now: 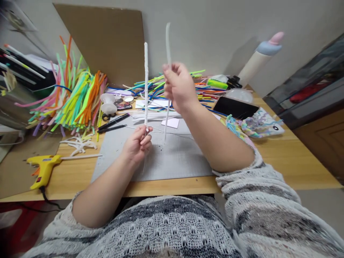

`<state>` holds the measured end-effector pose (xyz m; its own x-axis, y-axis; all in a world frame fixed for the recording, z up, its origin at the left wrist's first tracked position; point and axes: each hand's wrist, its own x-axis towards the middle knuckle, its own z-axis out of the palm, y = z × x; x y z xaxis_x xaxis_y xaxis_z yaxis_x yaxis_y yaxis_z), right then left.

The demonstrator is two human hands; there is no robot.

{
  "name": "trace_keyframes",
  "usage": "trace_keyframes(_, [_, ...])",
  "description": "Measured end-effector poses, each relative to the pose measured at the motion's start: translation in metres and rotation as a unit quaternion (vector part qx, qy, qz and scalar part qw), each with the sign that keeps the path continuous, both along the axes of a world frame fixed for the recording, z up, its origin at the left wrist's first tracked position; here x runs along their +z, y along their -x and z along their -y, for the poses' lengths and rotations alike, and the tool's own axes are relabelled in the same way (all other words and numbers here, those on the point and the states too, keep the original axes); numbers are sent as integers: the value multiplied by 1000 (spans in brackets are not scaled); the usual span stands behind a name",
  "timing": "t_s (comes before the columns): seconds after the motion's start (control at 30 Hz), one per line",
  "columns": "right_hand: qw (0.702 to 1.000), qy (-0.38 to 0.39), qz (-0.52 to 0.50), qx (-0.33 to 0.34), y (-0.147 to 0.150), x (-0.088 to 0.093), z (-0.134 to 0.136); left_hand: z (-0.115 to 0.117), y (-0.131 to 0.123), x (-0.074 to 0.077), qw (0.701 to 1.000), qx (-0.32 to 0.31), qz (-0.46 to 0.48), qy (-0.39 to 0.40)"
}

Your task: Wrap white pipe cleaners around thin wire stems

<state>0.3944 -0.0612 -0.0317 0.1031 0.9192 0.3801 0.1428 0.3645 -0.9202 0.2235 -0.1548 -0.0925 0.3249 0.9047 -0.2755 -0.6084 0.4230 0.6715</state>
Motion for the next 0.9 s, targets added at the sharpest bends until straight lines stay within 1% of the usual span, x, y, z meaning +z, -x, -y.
trace_keyframes(0.03, [993, 79, -57, 66, 6, 0, 22, 1, 0, 0, 1000, -1, 6, -8])
trace_keyframes(0.07, [975, 153, -105, 126, 11, -2, 43, 2, -1, 0, 1000, -5, 14, -15])
trace_keyframes(0.1, [953, 207, -144, 170, 16, -7, 61, 3, -1, 0, 999, -11, 20, -23])
trace_keyframes(0.13, [936, 239, -168, 199, 21, -14, 76, 4, -2, 0, 999, -20, 24, -30])
trace_keyframes(0.17, [928, 247, -180, 214, 24, -21, 87, 5, -2, 0, 999, -32, 24, -35])
trace_keyframes(0.2, [925, 249, -176, 228, 25, -29, 95, 6, -3, 0, 998, -47, 19, -38])
trace_keyframes(0.23, [928, 245, -170, 225, 26, -36, 100, 7, -3, 0, 997, -64, 9, -38])
trace_keyframes(0.3, [939, 228, -146, 212, 23, -48, 105, 7, -3, 0, 994, -103, -19, -33])
trace_keyframes(0.37, [944, 223, -131, 205, 19, -55, 106, 7, -3, -2, 988, -143, -52, -27])
trace_keyframes(0.43, [940, 234, -132, 211, 14, -58, 108, 6, -3, -4, 980, -181, -79, -23])
trace_keyframes(0.5, [935, 243, -145, 217, 11, -62, 109, 6, -4, -6, 974, -208, -83, -19])
trace_keyframes(0.67, [929, 230, -180, 227, 5, -71, 110, 6, -6, -7, 980, -200, -6, -1])
trace_keyframes(0.9, [930, 218, -177, 236, 4, -79, 106, 6, -7, -6, 974, -227, -2, 16])
